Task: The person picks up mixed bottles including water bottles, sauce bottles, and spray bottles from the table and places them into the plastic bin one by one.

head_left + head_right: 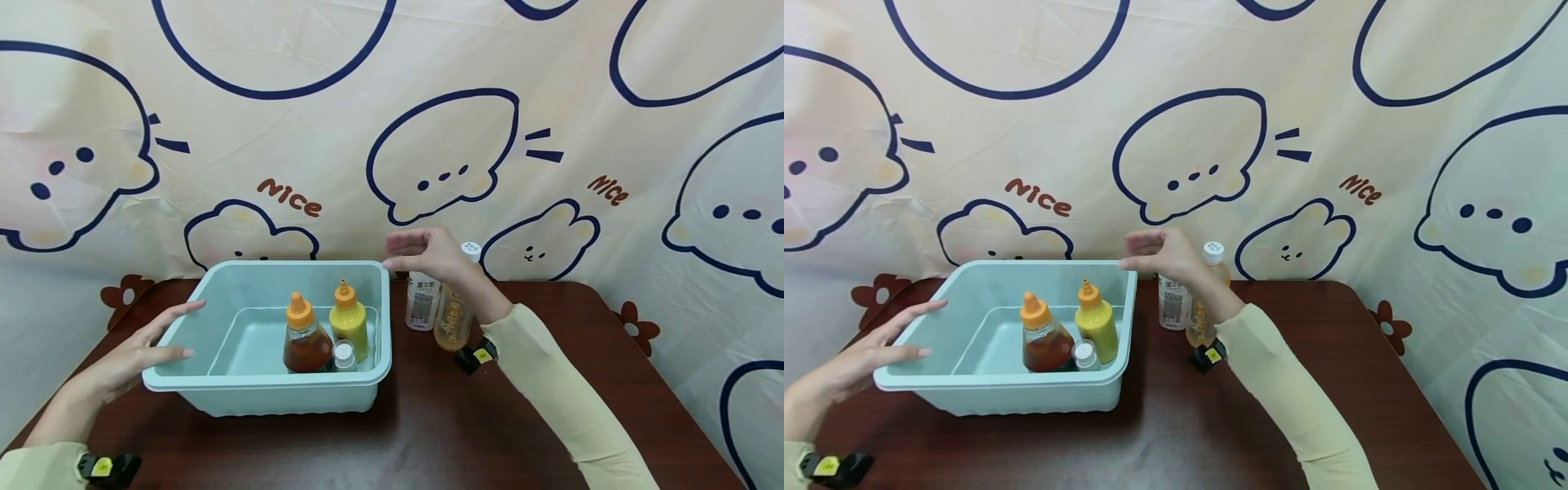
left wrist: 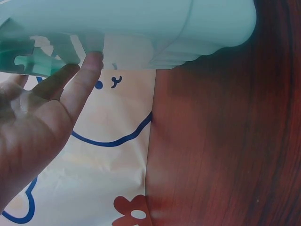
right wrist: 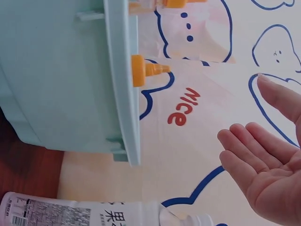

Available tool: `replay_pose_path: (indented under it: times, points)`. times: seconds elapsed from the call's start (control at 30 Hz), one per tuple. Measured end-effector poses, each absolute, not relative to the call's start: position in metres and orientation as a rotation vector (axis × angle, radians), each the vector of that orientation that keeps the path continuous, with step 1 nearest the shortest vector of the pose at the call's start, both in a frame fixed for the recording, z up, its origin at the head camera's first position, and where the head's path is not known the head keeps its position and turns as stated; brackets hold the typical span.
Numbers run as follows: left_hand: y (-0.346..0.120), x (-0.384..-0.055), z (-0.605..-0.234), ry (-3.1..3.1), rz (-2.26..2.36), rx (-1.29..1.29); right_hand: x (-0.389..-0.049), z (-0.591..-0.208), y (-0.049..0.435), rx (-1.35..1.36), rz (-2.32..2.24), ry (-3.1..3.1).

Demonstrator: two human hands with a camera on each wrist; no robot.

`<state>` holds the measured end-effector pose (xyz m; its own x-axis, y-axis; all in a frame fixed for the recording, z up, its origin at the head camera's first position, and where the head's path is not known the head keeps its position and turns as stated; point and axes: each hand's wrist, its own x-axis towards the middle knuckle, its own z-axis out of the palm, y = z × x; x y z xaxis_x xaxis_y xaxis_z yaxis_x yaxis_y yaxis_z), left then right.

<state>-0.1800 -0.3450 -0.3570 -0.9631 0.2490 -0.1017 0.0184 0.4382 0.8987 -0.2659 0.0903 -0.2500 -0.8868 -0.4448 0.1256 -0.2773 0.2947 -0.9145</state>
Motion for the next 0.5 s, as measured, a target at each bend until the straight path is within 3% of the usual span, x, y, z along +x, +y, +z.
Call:
replay_pose_path:
  times: [0.5]
  points:
    - [-0.345, -0.18, -0.357, 2.471, 1.536, 0.236, -0.263, -0.232, 0.11, -0.621, -1.645, 2.475]
